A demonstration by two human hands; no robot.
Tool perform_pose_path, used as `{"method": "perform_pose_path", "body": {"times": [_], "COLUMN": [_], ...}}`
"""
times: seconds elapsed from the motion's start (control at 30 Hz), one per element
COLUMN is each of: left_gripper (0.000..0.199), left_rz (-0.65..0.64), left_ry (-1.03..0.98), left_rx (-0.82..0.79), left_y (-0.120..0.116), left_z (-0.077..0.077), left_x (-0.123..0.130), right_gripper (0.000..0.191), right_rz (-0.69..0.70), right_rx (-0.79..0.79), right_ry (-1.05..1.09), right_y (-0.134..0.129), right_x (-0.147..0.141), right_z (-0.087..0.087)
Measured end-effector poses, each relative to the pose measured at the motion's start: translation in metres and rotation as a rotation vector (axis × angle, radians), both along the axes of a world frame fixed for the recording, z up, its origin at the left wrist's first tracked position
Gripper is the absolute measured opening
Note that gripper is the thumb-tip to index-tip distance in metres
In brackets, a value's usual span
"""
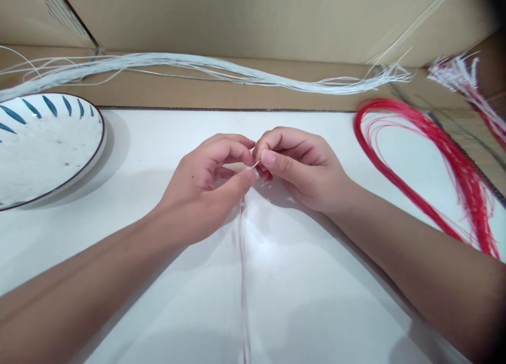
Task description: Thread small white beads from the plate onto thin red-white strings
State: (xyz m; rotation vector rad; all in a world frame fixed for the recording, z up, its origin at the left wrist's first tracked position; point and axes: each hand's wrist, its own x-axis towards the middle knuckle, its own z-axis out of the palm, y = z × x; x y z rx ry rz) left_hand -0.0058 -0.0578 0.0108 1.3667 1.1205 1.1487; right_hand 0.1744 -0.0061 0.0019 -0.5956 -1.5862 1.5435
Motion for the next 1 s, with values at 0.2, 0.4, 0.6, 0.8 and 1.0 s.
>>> {"method": "perform_pose_path", "body": {"times": [0.2, 0.4, 0.6, 0.8, 1.0], "left_gripper": [0.008, 0.018, 0.02, 0.022, 0.021], "left_rz": [0.036, 0.185, 0.194, 0.178, 0.173], "left_ry": [0.055, 0.104, 0.057, 0.104, 0.121], "left_rx": [0.077, 0.143, 0.124, 0.156, 0.161], "left_y": [-0.001, -0.001, 0.0, 0.0, 0.0], "left_z": [0.002, 0.003, 0.0, -0.001, -0.002], "left_x": [0.0, 0.001, -0.001, -0.002, -0.003], "right_gripper": [0.032, 0.022, 0.01, 0.017, 0.004], "right_rz": [-0.121, -0.109, 0.125, 0.141, 0.053], "right_rx": [0.038, 0.122, 0.334, 0.461, 0.285], "right_ry": [-0.101, -0.306, -0.662, -0.73, -0.534], "right_y": [-0.002, 0.02, 0.044, 0.044, 0.035], "right_x": [-0.001, 0.02, 0.045, 0.045, 0.032], "right_z": [0.003, 0.006, 0.009, 0.007, 0.006]}}
